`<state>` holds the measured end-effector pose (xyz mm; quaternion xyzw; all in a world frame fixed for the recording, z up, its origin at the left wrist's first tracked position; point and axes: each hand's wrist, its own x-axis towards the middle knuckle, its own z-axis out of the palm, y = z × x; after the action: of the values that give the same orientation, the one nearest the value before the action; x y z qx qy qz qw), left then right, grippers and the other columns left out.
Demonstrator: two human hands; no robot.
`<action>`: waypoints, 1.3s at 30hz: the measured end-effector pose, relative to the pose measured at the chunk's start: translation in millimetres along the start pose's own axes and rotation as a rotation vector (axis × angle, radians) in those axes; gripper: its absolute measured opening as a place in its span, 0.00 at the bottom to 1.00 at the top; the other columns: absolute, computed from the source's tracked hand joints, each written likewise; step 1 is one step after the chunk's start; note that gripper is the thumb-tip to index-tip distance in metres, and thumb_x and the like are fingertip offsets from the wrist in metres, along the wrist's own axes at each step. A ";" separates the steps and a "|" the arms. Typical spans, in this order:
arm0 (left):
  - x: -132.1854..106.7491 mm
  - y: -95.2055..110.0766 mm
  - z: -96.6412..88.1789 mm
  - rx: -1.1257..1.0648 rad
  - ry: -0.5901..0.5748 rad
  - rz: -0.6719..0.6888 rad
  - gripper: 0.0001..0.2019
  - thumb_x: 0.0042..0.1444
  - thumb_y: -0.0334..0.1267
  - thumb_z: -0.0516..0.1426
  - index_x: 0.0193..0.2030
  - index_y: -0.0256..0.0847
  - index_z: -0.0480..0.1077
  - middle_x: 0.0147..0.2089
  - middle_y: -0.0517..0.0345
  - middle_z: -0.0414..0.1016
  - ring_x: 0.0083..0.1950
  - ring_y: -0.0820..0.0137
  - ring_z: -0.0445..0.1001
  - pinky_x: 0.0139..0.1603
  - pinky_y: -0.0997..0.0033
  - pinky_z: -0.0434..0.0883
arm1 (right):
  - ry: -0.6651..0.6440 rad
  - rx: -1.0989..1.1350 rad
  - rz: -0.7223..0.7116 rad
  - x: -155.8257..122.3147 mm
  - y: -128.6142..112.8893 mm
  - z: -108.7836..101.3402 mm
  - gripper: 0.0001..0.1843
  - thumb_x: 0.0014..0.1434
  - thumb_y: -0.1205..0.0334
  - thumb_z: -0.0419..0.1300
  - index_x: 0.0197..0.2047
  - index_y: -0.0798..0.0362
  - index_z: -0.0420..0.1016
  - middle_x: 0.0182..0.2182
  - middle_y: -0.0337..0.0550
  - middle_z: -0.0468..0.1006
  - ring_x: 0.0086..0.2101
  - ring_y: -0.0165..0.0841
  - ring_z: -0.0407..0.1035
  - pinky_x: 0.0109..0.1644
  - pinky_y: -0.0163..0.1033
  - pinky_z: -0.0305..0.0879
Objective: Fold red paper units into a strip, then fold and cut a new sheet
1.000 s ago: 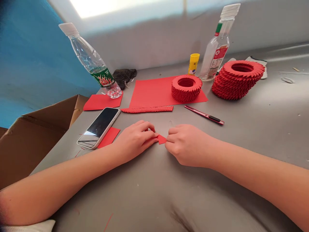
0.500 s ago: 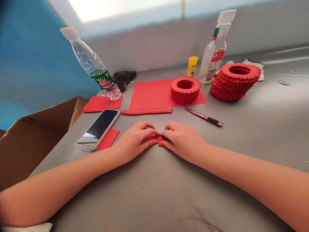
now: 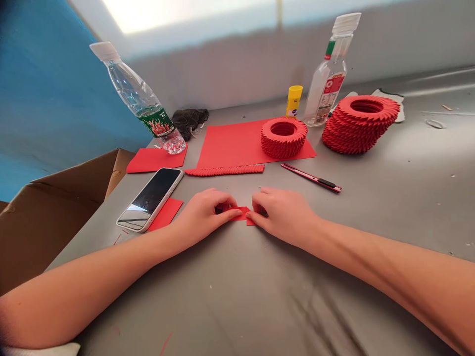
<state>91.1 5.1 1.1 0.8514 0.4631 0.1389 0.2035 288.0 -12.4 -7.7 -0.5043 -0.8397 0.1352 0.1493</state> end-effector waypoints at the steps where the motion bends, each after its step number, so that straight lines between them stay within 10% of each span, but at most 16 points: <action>1: -0.1 -0.3 0.4 0.010 0.010 0.007 0.10 0.54 0.46 0.55 0.29 0.42 0.70 0.26 0.62 0.70 0.32 0.70 0.66 0.29 0.73 0.62 | 0.010 -0.023 -0.021 -0.4 1.0 0.8 0.10 0.56 0.54 0.54 0.29 0.51 0.66 0.26 0.36 0.70 0.23 0.27 0.62 0.25 0.33 0.53; 6: -2.5 -0.6 2.7 0.044 0.060 0.037 0.10 0.54 0.44 0.55 0.28 0.41 0.67 0.27 0.63 0.69 0.32 0.71 0.64 0.30 0.73 0.61 | -0.042 0.011 -0.193 -0.8 5.4 3.4 0.07 0.60 0.61 0.50 0.36 0.49 0.69 0.33 0.38 0.71 0.26 0.26 0.65 0.28 0.33 0.55; 24: -14.6 3.4 13.3 0.254 0.246 0.491 0.12 0.61 0.34 0.49 0.33 0.40 0.72 0.32 0.63 0.77 0.32 0.74 0.71 0.36 0.74 0.66 | -0.107 0.052 -0.110 2.4 6.1 0.1 0.09 0.59 0.57 0.51 0.40 0.49 0.68 0.37 0.39 0.70 0.28 0.28 0.66 0.32 0.35 0.59; 39: -15.2 8.4 3.8 0.437 0.113 0.566 0.09 0.56 0.28 0.51 0.36 0.38 0.73 0.37 0.58 0.76 0.36 0.70 0.68 0.36 0.70 0.66 | -0.119 0.015 -0.135 2.7 8.3 0.8 0.10 0.60 0.56 0.50 0.41 0.47 0.69 0.36 0.39 0.69 0.30 0.30 0.67 0.33 0.35 0.59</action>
<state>90.8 -12.7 1.0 0.9603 0.2381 0.1345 -0.0557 293.2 -6.3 -11.2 -0.4365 -0.8781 0.1608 0.1118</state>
